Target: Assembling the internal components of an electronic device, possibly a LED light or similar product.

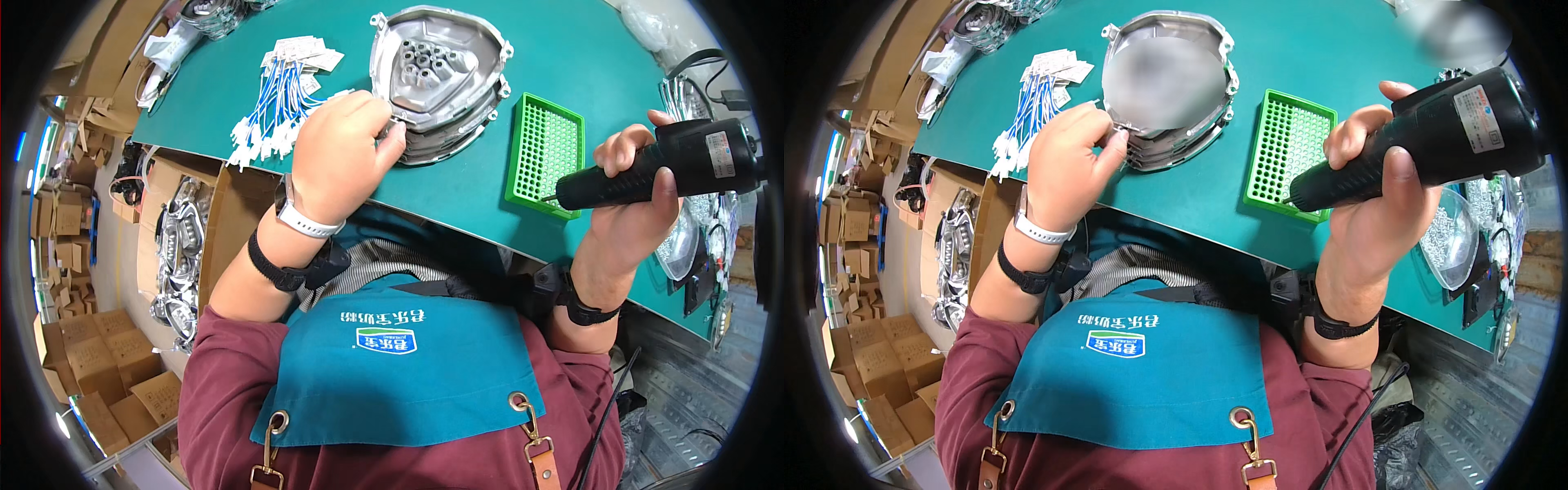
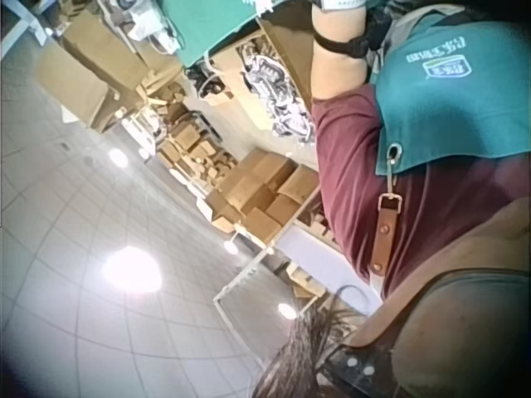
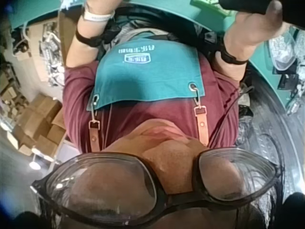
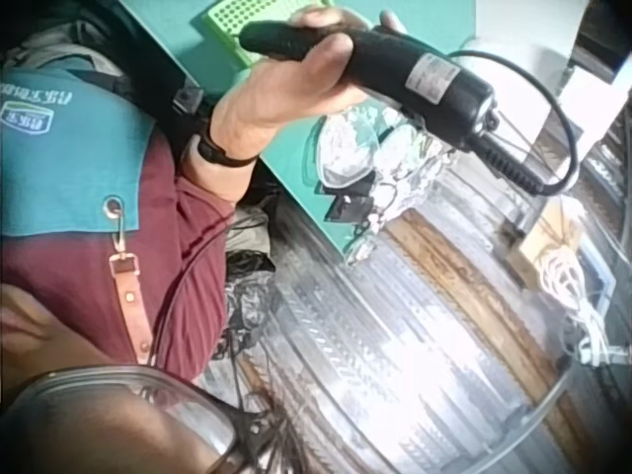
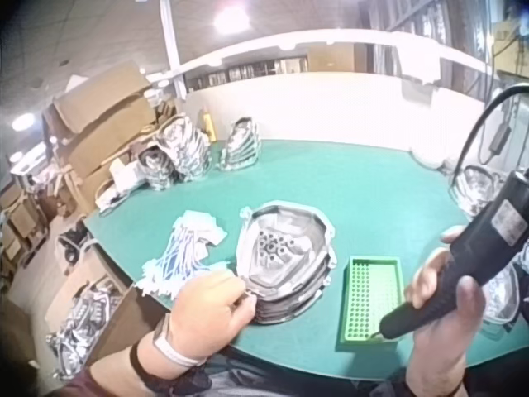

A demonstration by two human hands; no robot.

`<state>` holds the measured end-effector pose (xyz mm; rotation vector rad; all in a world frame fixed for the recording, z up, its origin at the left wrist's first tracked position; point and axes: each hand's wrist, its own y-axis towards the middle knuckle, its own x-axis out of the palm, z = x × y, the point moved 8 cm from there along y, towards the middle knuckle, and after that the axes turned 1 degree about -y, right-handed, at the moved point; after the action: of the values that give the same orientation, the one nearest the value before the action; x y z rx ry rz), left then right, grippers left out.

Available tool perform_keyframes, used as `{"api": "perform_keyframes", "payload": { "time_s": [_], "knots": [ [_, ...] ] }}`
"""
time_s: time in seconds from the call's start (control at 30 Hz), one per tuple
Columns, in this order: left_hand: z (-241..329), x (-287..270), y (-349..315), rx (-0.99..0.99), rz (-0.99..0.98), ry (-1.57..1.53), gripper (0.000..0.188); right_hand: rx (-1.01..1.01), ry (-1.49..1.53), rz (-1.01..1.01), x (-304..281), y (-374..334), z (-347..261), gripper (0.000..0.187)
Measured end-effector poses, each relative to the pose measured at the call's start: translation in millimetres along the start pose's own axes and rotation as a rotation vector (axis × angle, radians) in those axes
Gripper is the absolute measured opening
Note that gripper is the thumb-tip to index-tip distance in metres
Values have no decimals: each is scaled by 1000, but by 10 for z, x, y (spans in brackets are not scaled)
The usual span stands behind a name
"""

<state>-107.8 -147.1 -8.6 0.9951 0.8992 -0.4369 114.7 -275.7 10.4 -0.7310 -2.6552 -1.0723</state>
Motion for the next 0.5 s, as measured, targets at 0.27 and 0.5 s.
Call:
{"api": "perform_keyframes", "payload": {
  "time_s": [0.27, 0.5],
  "knots": [
    [-91, 86, -95, -13, -15, -8, 16, 23, 27, -3, -17, 12, 25, 52],
    [-87, 123, -197, -30, -61, 40, 18, 20, 27, -26, -24, 10, 43, 52]
  ]
}}
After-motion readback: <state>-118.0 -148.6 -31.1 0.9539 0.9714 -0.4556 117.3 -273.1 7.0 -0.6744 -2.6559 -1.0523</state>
